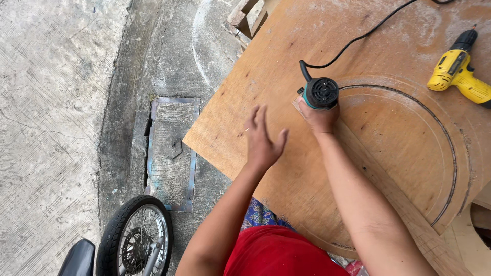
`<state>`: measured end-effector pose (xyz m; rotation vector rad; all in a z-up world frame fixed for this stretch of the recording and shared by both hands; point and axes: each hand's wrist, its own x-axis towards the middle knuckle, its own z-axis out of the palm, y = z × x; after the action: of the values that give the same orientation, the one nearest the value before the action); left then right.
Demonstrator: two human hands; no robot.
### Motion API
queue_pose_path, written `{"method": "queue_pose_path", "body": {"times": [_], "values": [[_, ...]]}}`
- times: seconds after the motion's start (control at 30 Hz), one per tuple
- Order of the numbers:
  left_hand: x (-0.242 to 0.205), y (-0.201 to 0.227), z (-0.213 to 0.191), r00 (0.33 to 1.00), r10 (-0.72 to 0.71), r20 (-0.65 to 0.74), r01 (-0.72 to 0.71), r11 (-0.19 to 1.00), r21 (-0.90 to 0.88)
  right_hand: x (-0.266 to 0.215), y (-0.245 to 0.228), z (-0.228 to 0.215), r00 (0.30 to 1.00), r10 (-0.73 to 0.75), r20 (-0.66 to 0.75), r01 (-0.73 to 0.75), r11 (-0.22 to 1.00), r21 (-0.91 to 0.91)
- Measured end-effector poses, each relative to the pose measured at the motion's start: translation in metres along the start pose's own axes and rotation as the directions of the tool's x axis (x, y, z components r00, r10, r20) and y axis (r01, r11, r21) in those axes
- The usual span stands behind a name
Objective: The person uses a router to cut a circular groove into a wooden board, then uses a power drill to drive a screw into a guide board, and continues routing around the circle using the board as a pivot.
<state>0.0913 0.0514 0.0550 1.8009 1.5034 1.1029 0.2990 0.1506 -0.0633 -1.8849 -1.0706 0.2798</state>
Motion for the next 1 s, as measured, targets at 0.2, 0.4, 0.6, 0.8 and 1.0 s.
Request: {"method": "queue_pose_path", "body": {"times": [0.2, 0.4, 0.6, 0.8, 1.0], "values": [[-0.101, -0.128, -0.074, 0.681, -0.638, -0.359, 0.673, 0.739, -0.037, -0.012, -0.034, -0.028, 0.984, -0.171, -0.057, 0.179, 0.961, 0.211], [-0.089, -0.110, -0.084, 0.373, -0.874, 0.310, 0.772, 0.107, -0.627, -0.015, -0.031, -0.029, 0.986, -0.154, -0.060, 0.165, 0.955, 0.248], [-0.100, -0.156, -0.035, 0.379, -0.912, 0.156, 0.644, 0.139, -0.752, -0.019, -0.045, -0.037, 0.985, -0.166, -0.042, 0.170, 0.925, 0.339], [-0.101, -0.159, -0.033, 0.387, -0.913, 0.126, 0.644, 0.170, -0.746, -0.018, -0.024, -0.029, 0.989, -0.145, -0.022, 0.143, 0.921, 0.363], [-0.110, -0.176, -0.024, 0.384, -0.915, 0.122, 0.648, 0.173, -0.742, -0.022, -0.032, -0.039, 0.995, -0.088, 0.040, 0.066, 0.922, 0.381]]}}
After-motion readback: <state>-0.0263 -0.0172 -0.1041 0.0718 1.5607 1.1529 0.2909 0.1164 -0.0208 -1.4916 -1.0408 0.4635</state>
